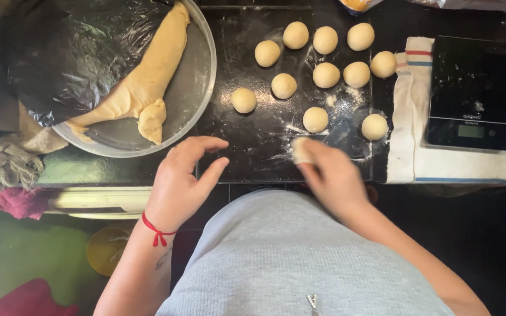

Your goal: Portioning dough, weighing it on a scale, and rolling it into small balls.

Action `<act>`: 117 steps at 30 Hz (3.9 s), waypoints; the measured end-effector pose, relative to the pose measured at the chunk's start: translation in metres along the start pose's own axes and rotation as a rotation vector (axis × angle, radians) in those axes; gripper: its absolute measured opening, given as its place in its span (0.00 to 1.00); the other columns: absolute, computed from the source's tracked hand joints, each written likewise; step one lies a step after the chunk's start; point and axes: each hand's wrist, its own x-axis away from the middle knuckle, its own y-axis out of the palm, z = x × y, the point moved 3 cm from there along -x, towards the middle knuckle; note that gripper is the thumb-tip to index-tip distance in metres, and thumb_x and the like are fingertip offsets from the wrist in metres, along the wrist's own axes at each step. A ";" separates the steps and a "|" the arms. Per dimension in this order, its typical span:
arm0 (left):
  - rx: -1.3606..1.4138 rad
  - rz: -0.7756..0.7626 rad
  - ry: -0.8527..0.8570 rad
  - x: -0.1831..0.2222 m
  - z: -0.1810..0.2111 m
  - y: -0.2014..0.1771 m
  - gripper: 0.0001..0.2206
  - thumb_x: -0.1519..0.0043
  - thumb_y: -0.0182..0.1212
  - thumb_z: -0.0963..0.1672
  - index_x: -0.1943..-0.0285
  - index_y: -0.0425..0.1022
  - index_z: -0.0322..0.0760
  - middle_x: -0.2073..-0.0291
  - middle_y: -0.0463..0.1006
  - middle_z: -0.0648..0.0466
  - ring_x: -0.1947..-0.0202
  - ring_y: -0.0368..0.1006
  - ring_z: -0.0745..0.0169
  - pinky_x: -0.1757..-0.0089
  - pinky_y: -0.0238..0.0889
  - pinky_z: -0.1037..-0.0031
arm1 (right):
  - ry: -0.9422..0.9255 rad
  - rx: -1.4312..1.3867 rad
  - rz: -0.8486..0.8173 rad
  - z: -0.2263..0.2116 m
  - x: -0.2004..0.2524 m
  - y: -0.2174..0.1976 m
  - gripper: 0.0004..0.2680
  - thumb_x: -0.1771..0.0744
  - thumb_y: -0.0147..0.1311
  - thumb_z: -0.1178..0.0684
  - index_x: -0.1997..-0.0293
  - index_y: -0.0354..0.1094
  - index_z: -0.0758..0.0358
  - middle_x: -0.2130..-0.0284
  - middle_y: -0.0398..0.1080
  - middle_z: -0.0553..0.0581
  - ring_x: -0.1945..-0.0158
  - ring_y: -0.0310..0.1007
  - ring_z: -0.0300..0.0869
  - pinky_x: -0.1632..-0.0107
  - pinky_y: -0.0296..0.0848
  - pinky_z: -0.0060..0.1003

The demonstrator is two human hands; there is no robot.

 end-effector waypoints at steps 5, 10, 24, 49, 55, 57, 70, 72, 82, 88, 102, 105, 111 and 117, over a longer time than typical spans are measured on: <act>0.069 -0.078 0.051 -0.002 -0.009 0.007 0.11 0.35 0.71 0.46 0.45 0.85 0.47 0.54 0.87 0.54 0.52 0.84 0.47 0.47 0.72 0.58 | -0.173 -0.034 -0.123 -0.039 -0.015 0.019 0.11 0.32 0.64 0.52 0.43 0.78 0.55 0.48 0.81 0.54 0.45 0.80 0.48 0.41 0.75 0.45; 0.067 -0.164 0.193 -0.029 -0.009 0.042 0.11 0.33 0.69 0.45 0.43 0.82 0.43 0.51 0.85 0.49 0.46 0.82 0.43 0.44 0.71 0.56 | -0.058 0.177 -0.042 0.022 0.023 -0.001 0.14 0.36 0.66 0.55 0.44 0.78 0.52 0.46 0.77 0.53 0.43 0.79 0.50 0.42 0.76 0.47; -0.415 -0.258 0.624 -0.121 -0.031 0.260 0.21 0.48 0.76 0.47 0.46 0.80 0.40 0.53 0.80 0.48 0.50 0.79 0.41 0.51 0.73 0.57 | 0.286 0.219 0.152 0.033 0.031 -0.018 0.15 0.32 0.66 0.58 0.38 0.75 0.58 0.50 0.77 0.56 0.46 0.80 0.51 0.42 0.79 0.45; -0.515 -0.223 -0.003 -0.025 -0.030 0.074 0.25 0.38 0.73 0.48 0.30 0.77 0.45 0.39 0.77 0.48 0.36 0.74 0.42 0.42 0.67 0.56 | -0.141 0.191 -0.045 0.049 -0.025 0.002 0.13 0.31 0.62 0.53 0.38 0.77 0.48 0.44 0.77 0.50 0.42 0.78 0.46 0.41 0.78 0.41; -0.435 -0.181 0.096 -0.031 -0.037 0.093 0.25 0.40 0.73 0.43 0.31 0.77 0.40 0.41 0.80 0.45 0.37 0.76 0.41 0.39 0.67 0.56 | 0.176 -0.273 -0.226 0.031 -0.023 0.007 0.17 0.32 0.64 0.54 0.35 0.72 0.47 0.50 0.82 0.55 0.46 0.83 0.49 0.44 0.81 0.43; -0.432 -0.115 0.138 -0.035 -0.023 0.091 0.28 0.43 0.77 0.45 0.31 0.78 0.41 0.41 0.79 0.45 0.37 0.76 0.40 0.41 0.68 0.54 | 0.389 -0.484 -0.281 0.048 -0.018 0.006 0.19 0.32 0.63 0.56 0.32 0.68 0.48 0.50 0.82 0.62 0.45 0.83 0.53 0.44 0.81 0.45; 0.726 -0.198 -0.234 -0.039 0.029 0.157 0.18 0.42 0.79 0.45 0.44 0.86 0.37 0.57 0.86 0.48 0.53 0.83 0.58 0.51 0.79 0.68 | 0.824 -1.433 -0.357 0.052 -0.014 -0.017 0.10 0.25 0.48 0.51 0.45 0.70 0.67 0.67 0.74 0.60 0.66 0.76 0.42 0.62 0.83 0.39; 0.844 -0.176 -0.342 -0.038 0.022 0.168 0.15 0.40 0.78 0.43 0.46 0.86 0.34 0.61 0.87 0.48 0.59 0.82 0.65 0.56 0.80 0.73 | 0.774 -1.427 -0.385 0.053 -0.014 -0.020 0.14 0.23 0.42 0.45 0.45 0.70 0.67 0.65 0.78 0.64 0.63 0.80 0.46 0.61 0.83 0.42; 1.217 -0.041 -0.570 -0.036 0.013 0.197 0.14 0.35 0.73 0.41 0.43 0.80 0.29 0.59 0.87 0.44 0.62 0.87 0.58 0.61 0.85 0.70 | 0.584 -1.110 -0.228 0.030 -0.022 -0.041 0.15 0.31 0.61 0.62 0.36 0.67 0.69 0.53 0.78 0.63 0.55 0.80 0.41 0.50 0.85 0.40; 1.129 0.037 -0.530 -0.036 0.026 0.191 0.18 0.36 0.75 0.45 0.40 0.75 0.37 0.54 0.77 0.54 0.55 0.76 0.67 0.57 0.79 0.75 | 0.133 -0.616 0.018 0.019 -0.026 -0.067 0.14 0.32 0.64 0.63 0.39 0.73 0.69 0.55 0.82 0.63 0.52 0.85 0.46 0.46 0.83 0.44; 1.037 -0.039 -0.389 -0.026 0.056 0.182 0.30 0.46 0.83 0.46 0.34 0.79 0.33 0.52 0.83 0.46 0.51 0.80 0.60 0.49 0.79 0.65 | -0.200 -0.416 0.103 0.010 -0.030 -0.071 0.13 0.35 0.69 0.64 0.47 0.81 0.57 0.50 0.67 0.54 0.56 0.74 0.41 0.46 0.81 0.41; 1.087 -0.040 -0.382 -0.028 0.042 0.195 0.25 0.42 0.80 0.43 0.37 0.79 0.30 0.55 0.83 0.45 0.54 0.81 0.61 0.54 0.81 0.68 | -0.177 -0.391 0.098 0.012 -0.029 -0.070 0.16 0.35 0.70 0.60 0.42 0.78 0.53 0.51 0.58 0.50 0.59 0.69 0.38 0.50 0.80 0.37; 1.299 -0.039 -0.539 -0.031 0.035 0.203 0.18 0.29 0.61 0.39 0.31 0.73 0.24 0.53 0.83 0.32 0.56 0.85 0.43 0.60 0.84 0.59 | -0.151 -0.469 -0.077 0.014 -0.031 -0.077 0.24 0.37 0.73 0.54 0.35 0.66 0.63 0.50 0.65 0.60 0.44 0.70 0.53 0.37 0.68 0.52; 1.218 -0.204 -0.523 -0.035 0.048 0.195 0.25 0.25 0.58 0.49 0.26 0.67 0.24 0.48 0.80 0.28 0.51 0.84 0.38 0.56 0.82 0.54 | -0.139 -0.392 -0.030 0.022 -0.031 -0.072 0.11 0.32 0.66 0.54 0.44 0.77 0.60 0.57 0.79 0.53 0.49 0.76 0.51 0.40 0.72 0.46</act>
